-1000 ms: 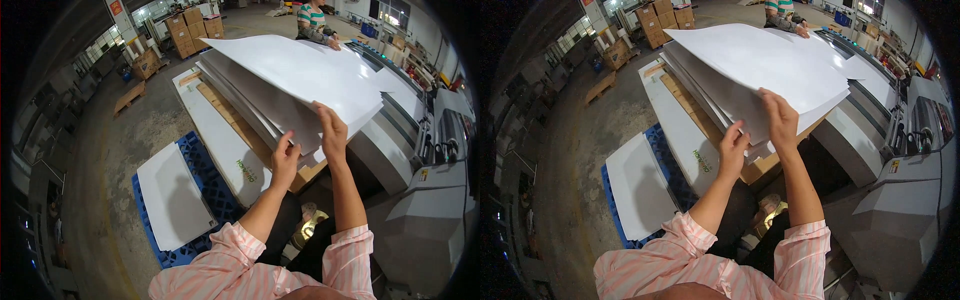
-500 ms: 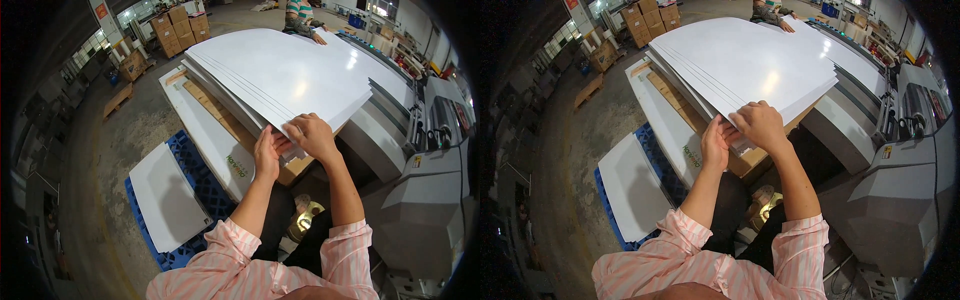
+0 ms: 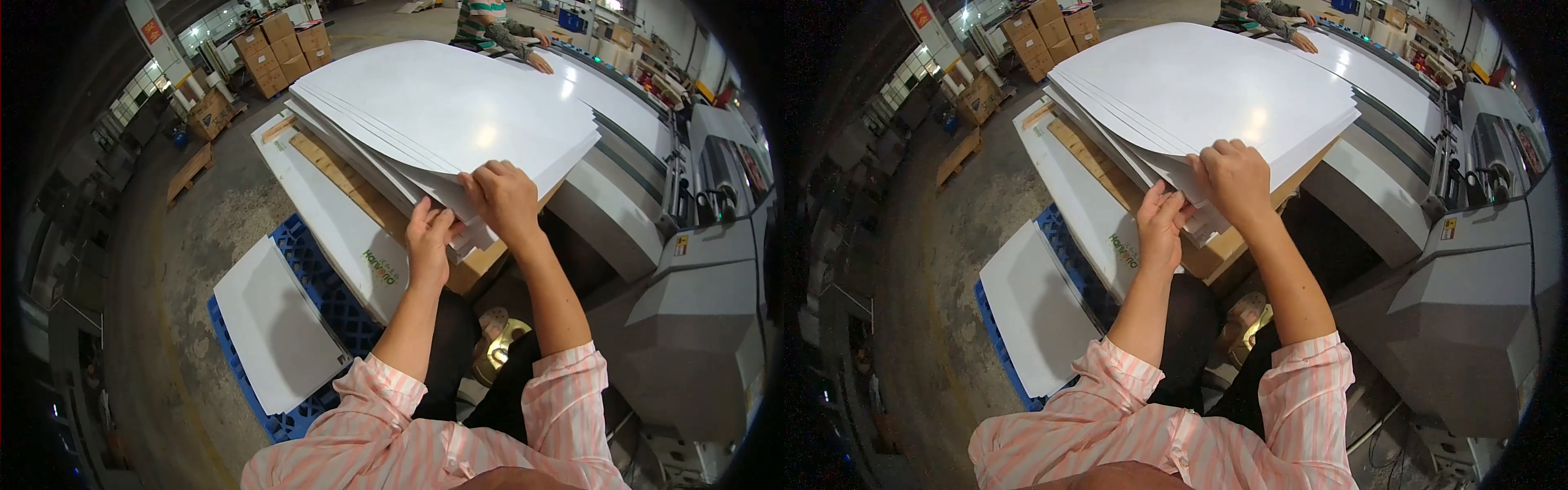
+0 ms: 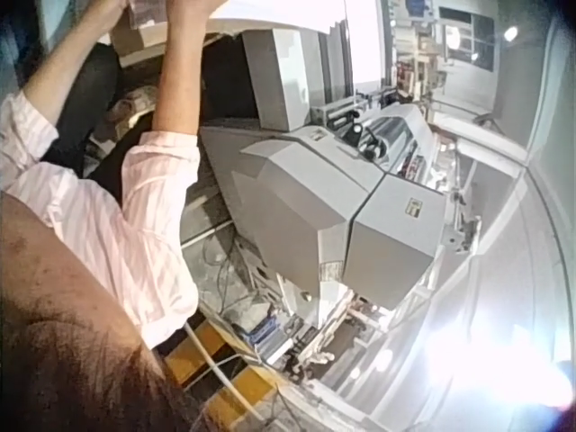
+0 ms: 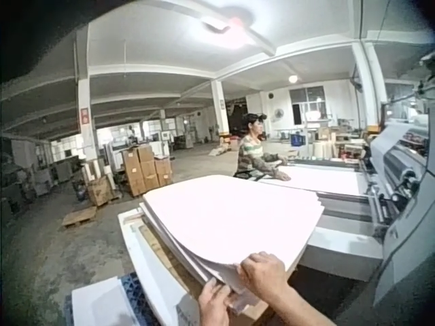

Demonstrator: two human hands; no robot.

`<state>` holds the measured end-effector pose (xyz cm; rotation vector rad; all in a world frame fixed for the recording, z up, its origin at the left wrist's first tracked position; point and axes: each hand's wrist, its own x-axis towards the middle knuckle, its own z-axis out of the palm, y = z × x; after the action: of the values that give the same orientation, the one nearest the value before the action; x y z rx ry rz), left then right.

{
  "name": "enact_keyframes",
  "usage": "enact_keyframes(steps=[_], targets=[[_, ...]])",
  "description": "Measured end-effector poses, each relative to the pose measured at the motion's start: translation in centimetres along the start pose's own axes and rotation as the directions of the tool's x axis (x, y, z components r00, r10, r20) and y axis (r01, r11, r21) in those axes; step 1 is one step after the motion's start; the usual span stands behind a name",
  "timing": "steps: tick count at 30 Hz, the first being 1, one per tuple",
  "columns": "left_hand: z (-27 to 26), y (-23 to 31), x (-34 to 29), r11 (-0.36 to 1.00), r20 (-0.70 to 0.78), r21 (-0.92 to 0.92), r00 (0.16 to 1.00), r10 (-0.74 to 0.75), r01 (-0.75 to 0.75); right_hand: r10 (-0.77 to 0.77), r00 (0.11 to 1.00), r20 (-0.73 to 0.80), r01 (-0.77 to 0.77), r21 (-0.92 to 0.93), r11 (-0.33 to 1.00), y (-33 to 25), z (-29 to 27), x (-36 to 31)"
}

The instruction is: Aligning and sorting large stacks of white paper sheets on a platform in a processing facility.

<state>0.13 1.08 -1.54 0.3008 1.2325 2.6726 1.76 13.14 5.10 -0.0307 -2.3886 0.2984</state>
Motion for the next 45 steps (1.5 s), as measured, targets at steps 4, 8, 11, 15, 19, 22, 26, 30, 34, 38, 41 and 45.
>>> enact_keyframes(steps=[4, 8, 11, 15, 19, 22, 26, 30, 34, 38, 41, 45], targets=[[0.5, -0.1, 0.1, 0.992, -0.088, 0.122, 0.995, 0.041, -0.030, -0.278, 0.958, -0.076, 0.283, 0.083, 0.955, 2.1, -0.3, 0.3], [0.8, 0.3, -0.2, 0.968, -0.121, 0.231, 0.985, 0.125, -0.094, -0.345, 0.934, -0.091, 0.357, 0.193, 0.914, 1.5, -0.5, 0.5], [-0.6, -0.3, 0.3, 0.922, -0.039, 0.382, 0.996, 0.086, -0.065, -0.310, 0.950, -0.045, 0.311, 0.251, 0.917, 1.2, -0.6, 0.4], [-0.5, -1.6, 0.3, 0.959, -0.017, 0.267, 0.994, 0.105, -0.097, -0.189, 0.982, -0.013, 0.180, 0.377, 0.909, 1.2, 0.1, 0.0], [-0.3, -1.4, 0.0, 0.887, -0.027, 0.447, 0.990, 0.137, -0.111, -0.096, 0.994, -0.046, 0.105, 0.576, 0.811, 1.5, 1.8, 0.2], [-0.4, -1.1, 0.0, 0.902, -0.031, 0.425, 0.994, 0.100, -0.078, 0.431, 0.868, 0.246, -0.379, 0.889, 0.256, 1.4, 1.7, 0.8], [-0.2, -0.5, -0.3, 0.904, -0.020, 0.420, 0.996, 0.091, -0.075, 0.581, 0.809, 0.094, -0.269, 0.937, 0.224, 0.9, 1.4, 1.5], [-0.5, -1.4, -0.2, 0.871, 0.049, 0.472, 0.991, 0.125, -0.133, -0.011, 0.988, -0.151, 0.105, 0.629, 0.770, -0.1, 0.5, 0.9], [0.0, -1.1, -0.3, 0.860, 0.052, 0.482, 0.985, 0.166, -0.170, -0.055, 0.991, 0.120, -0.021, 0.551, 0.834, 1.1, 1.2, -0.2], [-0.8, -1.2, -0.1, 0.879, 0.062, 0.456, 0.990, 0.123, -0.138, -0.169, 0.975, 0.146, 0.047, 0.606, 0.794, 1.8, 1.2, -0.3], [-0.3, -1.0, -0.2, 0.929, -0.043, 0.352, 0.989, 0.142, -0.118, -0.208, 0.965, 0.157, 0.039, 0.702, 0.711, 1.3, 0.7, -0.1], [1.1, -0.8, -0.4, 0.968, 0.004, 0.222, 0.993, 0.118, -0.116, -0.068, 0.981, 0.182, -0.068, 0.648, 0.759, 3.3, 2.3, -0.5]])
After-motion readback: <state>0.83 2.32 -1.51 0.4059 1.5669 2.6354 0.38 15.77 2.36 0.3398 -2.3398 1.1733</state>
